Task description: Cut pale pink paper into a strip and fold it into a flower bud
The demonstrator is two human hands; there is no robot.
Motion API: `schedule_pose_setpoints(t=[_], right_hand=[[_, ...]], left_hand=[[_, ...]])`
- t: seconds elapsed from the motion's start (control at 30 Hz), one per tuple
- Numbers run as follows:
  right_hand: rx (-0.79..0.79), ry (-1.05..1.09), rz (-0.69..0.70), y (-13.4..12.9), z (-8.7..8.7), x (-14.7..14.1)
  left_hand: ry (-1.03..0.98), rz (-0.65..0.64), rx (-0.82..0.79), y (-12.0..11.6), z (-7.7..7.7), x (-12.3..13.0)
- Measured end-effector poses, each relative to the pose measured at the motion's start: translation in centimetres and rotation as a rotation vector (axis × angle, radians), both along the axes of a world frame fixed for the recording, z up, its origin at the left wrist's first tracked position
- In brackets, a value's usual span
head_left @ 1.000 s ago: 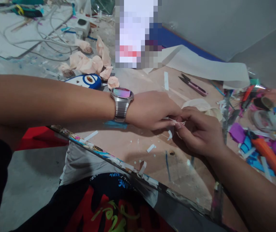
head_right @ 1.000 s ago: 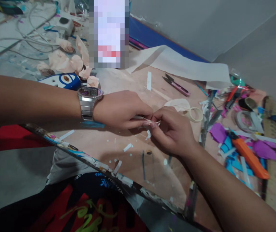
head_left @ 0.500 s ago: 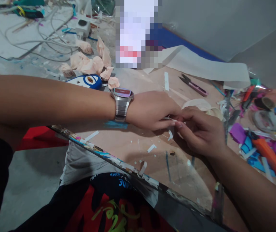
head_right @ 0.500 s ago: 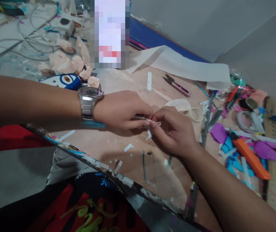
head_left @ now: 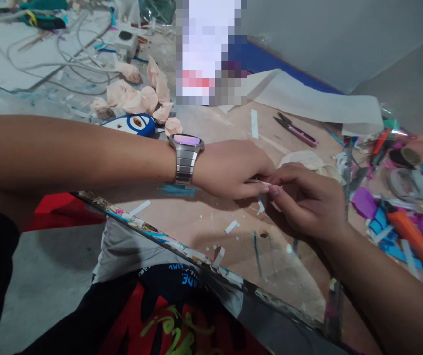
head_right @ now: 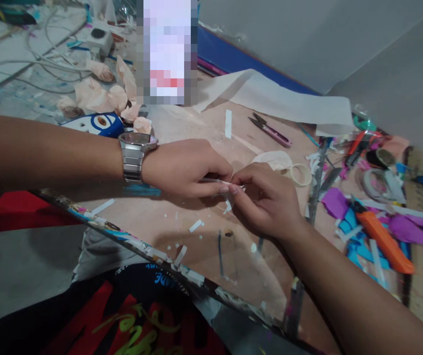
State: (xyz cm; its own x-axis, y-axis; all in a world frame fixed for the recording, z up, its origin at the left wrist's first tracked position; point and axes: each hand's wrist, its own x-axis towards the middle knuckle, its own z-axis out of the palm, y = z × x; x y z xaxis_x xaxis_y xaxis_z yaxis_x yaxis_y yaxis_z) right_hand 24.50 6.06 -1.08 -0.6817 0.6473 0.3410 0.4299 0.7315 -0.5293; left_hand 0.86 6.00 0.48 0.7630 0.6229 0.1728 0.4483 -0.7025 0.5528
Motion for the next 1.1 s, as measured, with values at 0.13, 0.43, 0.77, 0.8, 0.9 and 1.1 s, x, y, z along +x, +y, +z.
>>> schedule_pose_setpoints(t=[0.13, 0.43, 0.77, 0.8, 0.9, 1.1], right_hand=[[0.026, 0.006, 0.035, 0.0, 0.1, -0.1], [0.023, -0.027, 0.074, 0.2, -0.1, 0.1], [-0.019, -0.044, 0.181, 0.6, -0.4, 0.2], [-0.023, -0.044, 0.196, 0.7, -0.4, 0.1], [-0.019, -0.036, 0.219, 0.8, -0.3, -0.1], [-0.025, -0.032, 0.229, 0.9, -0.3, -0.3]], left_hand=[[0.029, 0.008, -0.018, -0.1, 0.2, 0.0], [0.017, -0.010, 0.021, -0.2, -0.2, 0.1], [0.230, -0.023, 0.237, -0.9, -0.5, 0.5], [0.241, -0.031, 0.247, -0.9, -0.5, 0.6], [0.228, -0.048, 0.269, -1.0, -0.6, 0.6], [0.189, -0.060, 0.282, -1.0, -0.8, 0.5]])
